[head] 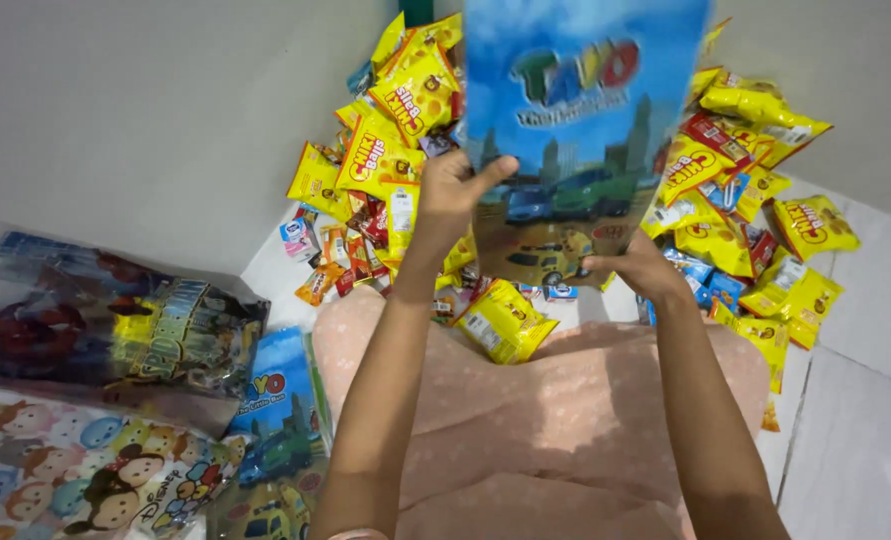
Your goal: The person is sorting and packing various snack bags and toys from a large pile into larger plastic bags.
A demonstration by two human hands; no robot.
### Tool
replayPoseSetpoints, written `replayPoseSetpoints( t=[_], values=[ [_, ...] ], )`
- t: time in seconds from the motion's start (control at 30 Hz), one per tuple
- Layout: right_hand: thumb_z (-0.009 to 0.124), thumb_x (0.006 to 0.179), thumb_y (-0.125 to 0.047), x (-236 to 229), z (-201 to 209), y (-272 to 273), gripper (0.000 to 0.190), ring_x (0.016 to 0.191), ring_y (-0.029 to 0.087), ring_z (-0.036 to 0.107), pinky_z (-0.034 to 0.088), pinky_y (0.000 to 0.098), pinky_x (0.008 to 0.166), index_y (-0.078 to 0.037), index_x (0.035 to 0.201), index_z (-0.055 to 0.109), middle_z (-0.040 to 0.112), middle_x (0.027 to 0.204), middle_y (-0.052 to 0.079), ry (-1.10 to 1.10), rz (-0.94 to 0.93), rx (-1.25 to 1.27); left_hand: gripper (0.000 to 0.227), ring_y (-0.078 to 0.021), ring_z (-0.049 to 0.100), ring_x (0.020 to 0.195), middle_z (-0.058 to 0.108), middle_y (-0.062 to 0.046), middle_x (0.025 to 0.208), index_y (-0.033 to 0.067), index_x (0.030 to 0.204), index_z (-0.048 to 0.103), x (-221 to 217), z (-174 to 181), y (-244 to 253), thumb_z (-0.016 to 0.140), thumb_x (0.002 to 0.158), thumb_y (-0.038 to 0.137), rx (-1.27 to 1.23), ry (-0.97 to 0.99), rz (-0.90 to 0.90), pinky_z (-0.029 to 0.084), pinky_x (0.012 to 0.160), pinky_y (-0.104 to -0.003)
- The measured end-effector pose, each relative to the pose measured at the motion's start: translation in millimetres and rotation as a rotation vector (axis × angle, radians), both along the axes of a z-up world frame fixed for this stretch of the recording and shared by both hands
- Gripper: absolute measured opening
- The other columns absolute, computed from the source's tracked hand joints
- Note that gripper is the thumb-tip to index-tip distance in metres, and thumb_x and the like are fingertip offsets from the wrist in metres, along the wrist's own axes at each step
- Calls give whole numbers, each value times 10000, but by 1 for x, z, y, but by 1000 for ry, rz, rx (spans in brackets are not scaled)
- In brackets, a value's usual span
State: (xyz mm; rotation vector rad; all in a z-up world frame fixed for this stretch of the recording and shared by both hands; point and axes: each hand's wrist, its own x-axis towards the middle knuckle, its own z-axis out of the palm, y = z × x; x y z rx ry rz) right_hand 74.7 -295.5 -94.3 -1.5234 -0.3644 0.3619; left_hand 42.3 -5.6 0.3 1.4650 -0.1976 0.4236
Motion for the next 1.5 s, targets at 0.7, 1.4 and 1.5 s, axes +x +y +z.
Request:
replayPoseSetpoints(
  t=[0.7,1.4,1.5],
  values=[
    [904,873,-178,37,-17,-13,193,705,158,619,479,312,704,-80,895,740,682,775,61,-168,-208,-202,354,-174,682,940,766,-41,913,129,1025,771,48,-135,15,932,786,335,219,291,21,532,909,-368],
    [761,1001,101,27,169,-2,159,825,353,668,531,418,773,-6,1118,771,706,897,184,-1008,-152,-391,134,-312,725,883,748,-108,942,189,1132,723,6,55,1,715,999,173,609,-203,138,585,846,-426],
    [707,1005,157,19,185,2,213,842,415,663,528,461,753,29,1167,760,682,906,253,-1006,-104,-414,134,-334,727,963,742,-105,992,204,1145,722,1,58,0,682,1017,194,656,-186,140,577,913,-459]
  ],
)
